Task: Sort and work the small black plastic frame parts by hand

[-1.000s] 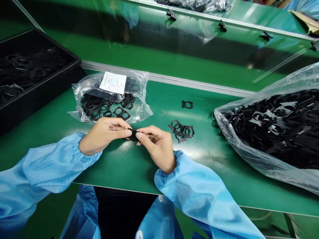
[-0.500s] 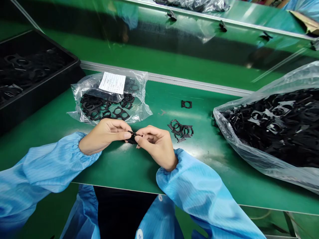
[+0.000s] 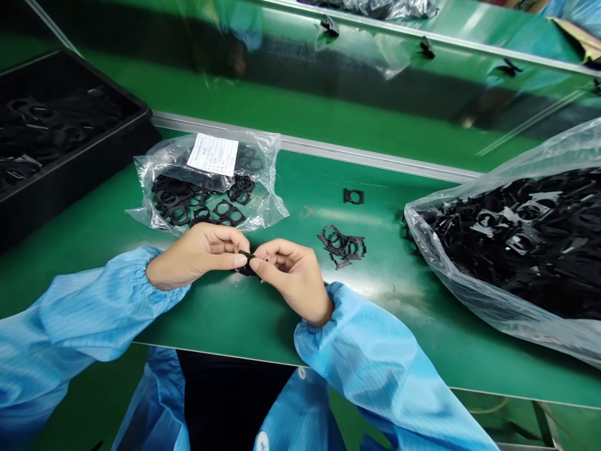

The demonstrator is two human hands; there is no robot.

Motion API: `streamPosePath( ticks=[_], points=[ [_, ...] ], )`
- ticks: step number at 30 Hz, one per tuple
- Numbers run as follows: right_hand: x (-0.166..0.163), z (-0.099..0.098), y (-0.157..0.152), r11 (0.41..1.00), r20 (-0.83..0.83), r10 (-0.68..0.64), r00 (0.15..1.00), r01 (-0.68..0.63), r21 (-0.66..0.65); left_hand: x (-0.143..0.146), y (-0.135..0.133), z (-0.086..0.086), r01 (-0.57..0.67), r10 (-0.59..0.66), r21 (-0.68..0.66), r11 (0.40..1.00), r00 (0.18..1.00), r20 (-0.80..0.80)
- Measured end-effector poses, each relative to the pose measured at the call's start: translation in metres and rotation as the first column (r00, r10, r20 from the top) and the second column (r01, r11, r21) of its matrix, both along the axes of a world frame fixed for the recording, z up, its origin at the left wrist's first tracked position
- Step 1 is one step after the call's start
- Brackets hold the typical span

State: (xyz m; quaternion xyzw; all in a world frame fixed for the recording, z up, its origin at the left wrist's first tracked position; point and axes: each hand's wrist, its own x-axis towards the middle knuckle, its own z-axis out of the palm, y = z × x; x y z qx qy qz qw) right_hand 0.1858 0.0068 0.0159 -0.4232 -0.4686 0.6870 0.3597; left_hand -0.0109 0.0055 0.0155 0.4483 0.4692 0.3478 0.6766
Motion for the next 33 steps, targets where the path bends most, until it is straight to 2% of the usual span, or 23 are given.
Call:
streamPosePath(
  ticks=[7,12,19,23,27,33],
  points=[
    [0.0018,0.0015,0.0015,0.996,0.02,0.054,0.998,-0.056,0.064,-0.0025,0.0001,-0.0012,0.059,-0.059,0.001,0.998,0.998,0.006],
    [0.003,0.0003,0.0022,1.0,-0.005,0.024,1.0,-0.023,0.007,-0.0029,0.0011,-0.0021,-0.014,0.017,-0.044,0.999,0.998,0.062],
    [0.0041,0.001,0.0039,0.996,-0.154,0.03,0.988,-0.043,-0.082,-0.0015,0.0016,-0.0028,-0.056,0.074,-0.092,0.994,0.975,0.209],
    [0.0054,-0.001,0.0043,0.995,-0.142,0.022,0.99,-0.035,-0.091,-0.001,0.0016,-0.0035,-0.059,0.087,-0.116,0.991,0.964,0.251],
    [0.0061,-0.0028,0.0035,0.998,-0.114,-0.004,0.993,-0.003,-0.065,-0.0005,0.0016,-0.0037,-0.076,0.108,-0.135,0.988,0.962,0.252],
    [0.0035,-0.0011,0.0022,0.999,-0.085,-0.05,0.995,0.048,-0.025,0.0019,0.0006,-0.0045,-0.186,0.197,-0.079,0.979,0.965,0.174]
  ],
)
